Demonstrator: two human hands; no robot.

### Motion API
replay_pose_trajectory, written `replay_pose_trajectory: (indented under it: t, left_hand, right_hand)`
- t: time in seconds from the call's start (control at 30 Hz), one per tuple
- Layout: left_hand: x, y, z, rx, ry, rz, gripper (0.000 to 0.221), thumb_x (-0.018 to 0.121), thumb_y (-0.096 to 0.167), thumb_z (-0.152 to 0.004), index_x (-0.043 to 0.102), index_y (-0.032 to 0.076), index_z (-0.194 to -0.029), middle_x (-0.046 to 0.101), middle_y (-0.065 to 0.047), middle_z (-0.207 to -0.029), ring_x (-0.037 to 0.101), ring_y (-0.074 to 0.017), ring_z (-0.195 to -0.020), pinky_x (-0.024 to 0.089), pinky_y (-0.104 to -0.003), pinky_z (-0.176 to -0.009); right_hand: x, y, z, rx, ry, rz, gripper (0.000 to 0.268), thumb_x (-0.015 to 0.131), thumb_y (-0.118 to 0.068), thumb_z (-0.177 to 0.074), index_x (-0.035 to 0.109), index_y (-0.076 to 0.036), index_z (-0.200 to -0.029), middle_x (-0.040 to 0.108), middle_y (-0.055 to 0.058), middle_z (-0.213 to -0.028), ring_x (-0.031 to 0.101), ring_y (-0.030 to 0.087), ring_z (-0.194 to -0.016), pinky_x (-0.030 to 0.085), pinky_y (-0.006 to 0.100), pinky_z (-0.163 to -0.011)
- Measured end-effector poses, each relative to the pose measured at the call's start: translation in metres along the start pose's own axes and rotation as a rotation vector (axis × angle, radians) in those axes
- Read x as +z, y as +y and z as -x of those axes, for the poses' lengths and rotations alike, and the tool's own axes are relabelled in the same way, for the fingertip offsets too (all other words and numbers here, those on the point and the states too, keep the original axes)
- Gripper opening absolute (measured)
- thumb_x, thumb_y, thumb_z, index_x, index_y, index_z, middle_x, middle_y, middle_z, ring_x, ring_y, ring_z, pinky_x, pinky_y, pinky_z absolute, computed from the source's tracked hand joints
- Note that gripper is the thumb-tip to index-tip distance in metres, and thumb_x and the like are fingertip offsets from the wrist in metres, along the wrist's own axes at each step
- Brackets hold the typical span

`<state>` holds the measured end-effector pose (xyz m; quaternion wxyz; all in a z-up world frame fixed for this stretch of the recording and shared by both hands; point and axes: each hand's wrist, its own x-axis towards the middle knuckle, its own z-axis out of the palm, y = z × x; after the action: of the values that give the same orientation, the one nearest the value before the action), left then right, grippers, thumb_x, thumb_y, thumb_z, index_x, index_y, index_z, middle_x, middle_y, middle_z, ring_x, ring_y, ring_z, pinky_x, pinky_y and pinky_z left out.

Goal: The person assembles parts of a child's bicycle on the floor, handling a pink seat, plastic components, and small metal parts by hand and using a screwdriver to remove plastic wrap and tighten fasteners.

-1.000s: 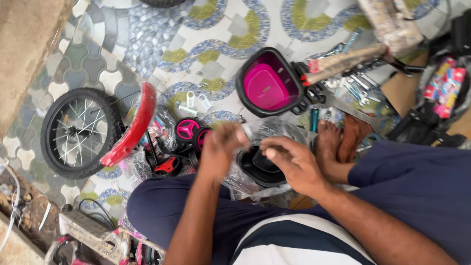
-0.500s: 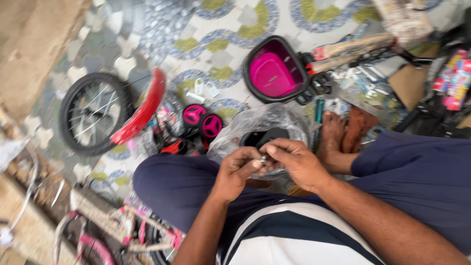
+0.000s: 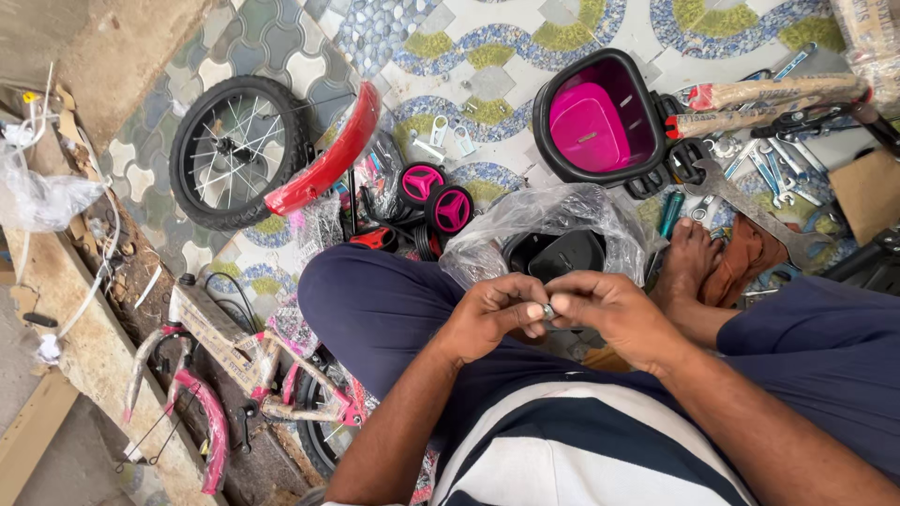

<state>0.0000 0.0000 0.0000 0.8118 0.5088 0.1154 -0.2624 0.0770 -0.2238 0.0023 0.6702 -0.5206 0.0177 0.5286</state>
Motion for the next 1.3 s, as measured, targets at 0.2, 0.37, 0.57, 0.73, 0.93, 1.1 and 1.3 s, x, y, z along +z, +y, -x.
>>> replay_pose_trajectory:
  t: [0.2,0.37,0.57,0.73,0.93,1.1,1.3]
  left_hand:
    - [-0.001,-0.002,0.0,-0.008,0.004,-0.036,0.014,0.067,0.012,-0.101,0.068,0.002,-0.111,0.071,-0.003,-0.092,0.068,-0.0103,-0.083,0.058,-0.027,-0.078]
    - [-0.003,0.0,-0.003,-0.088,0.054,-0.075,0.016,0.067,0.013,-0.1,0.068,0.003,-0.111,0.071,-0.003,-0.09,0.068,-0.0095,-0.082,0.059,-0.027,-0.077]
    - [-0.006,0.0,-0.008,0.031,0.019,-0.141,0.015,0.067,0.014,-0.102,0.069,0.002,-0.111,0.071,-0.004,-0.089,0.068,-0.0095,-0.083,0.057,-0.025,-0.078]
    - [0.014,0.0,-0.024,0.146,0.23,-0.27,0.013,0.065,0.005,-0.102,0.065,-0.001,-0.113,0.072,-0.005,-0.096,0.07,-0.01,-0.085,0.059,-0.027,-0.077]
    - [-0.019,0.028,-0.08,0.195,0.118,-0.403,0.035,0.065,0.008,-0.099,0.058,0.0,-0.133,0.076,-0.016,-0.114,0.073,-0.0232,-0.106,0.059,-0.037,-0.093]
    - [-0.048,0.005,-0.141,0.22,0.422,-1.384,0.101,0.087,0.032,-0.062,0.043,0.005,-0.149,0.057,-0.028,-0.143,0.05,-0.0458,-0.133,0.041,-0.059,-0.107]
    - [-0.072,-0.068,-0.18,0.231,0.479,-1.735,0.126,0.077,0.04,-0.045,0.026,0.005,-0.155,0.065,-0.026,-0.122,0.062,-0.0451,-0.115,0.043,-0.064,-0.101]
  right_hand:
    - [-0.002,0.006,-0.004,0.017,-0.043,-0.018,0.037,0.068,-0.012,-0.092,0.068,0.004,-0.125,0.076,0.013,-0.112,0.072,0.019,-0.105,0.055,0.034,-0.096]
    - [-0.006,0.008,-0.007,0.024,-0.084,-0.001,0.04,0.07,-0.012,-0.09,0.066,0.003,-0.127,0.075,0.012,-0.115,0.07,0.017,-0.107,0.053,0.034,-0.096]
    - [-0.003,-0.006,-0.006,0.08,-0.035,0.02,0.037,0.069,-0.015,-0.091,0.069,-0.001,-0.125,0.076,0.01,-0.112,0.07,0.015,-0.104,0.054,0.031,-0.092]
    - [0.0,-0.012,-0.015,-0.115,0.288,0.67,0.027,0.078,-0.02,-0.087,0.076,-0.006,-0.11,0.08,0.004,-0.095,0.074,0.012,-0.085,0.058,0.029,-0.076]
    - [-0.037,-0.015,-0.043,-0.267,0.336,0.277,0.025,0.077,-0.01,-0.088,0.076,-0.002,-0.112,0.078,0.008,-0.102,0.07,0.01,-0.09,0.054,0.024,-0.08]
    - [-0.056,-0.008,-0.047,-0.268,0.465,0.163,0.022,0.076,-0.005,-0.09,0.076,0.0,-0.112,0.077,0.01,-0.1,0.067,0.011,-0.084,0.051,0.024,-0.074]
    - [-0.061,0.0,-0.057,-0.28,0.483,0.195,0.019,0.073,-0.006,-0.093,0.077,0.003,-0.11,0.078,0.01,-0.097,0.061,0.013,-0.078,0.048,0.025,-0.071]
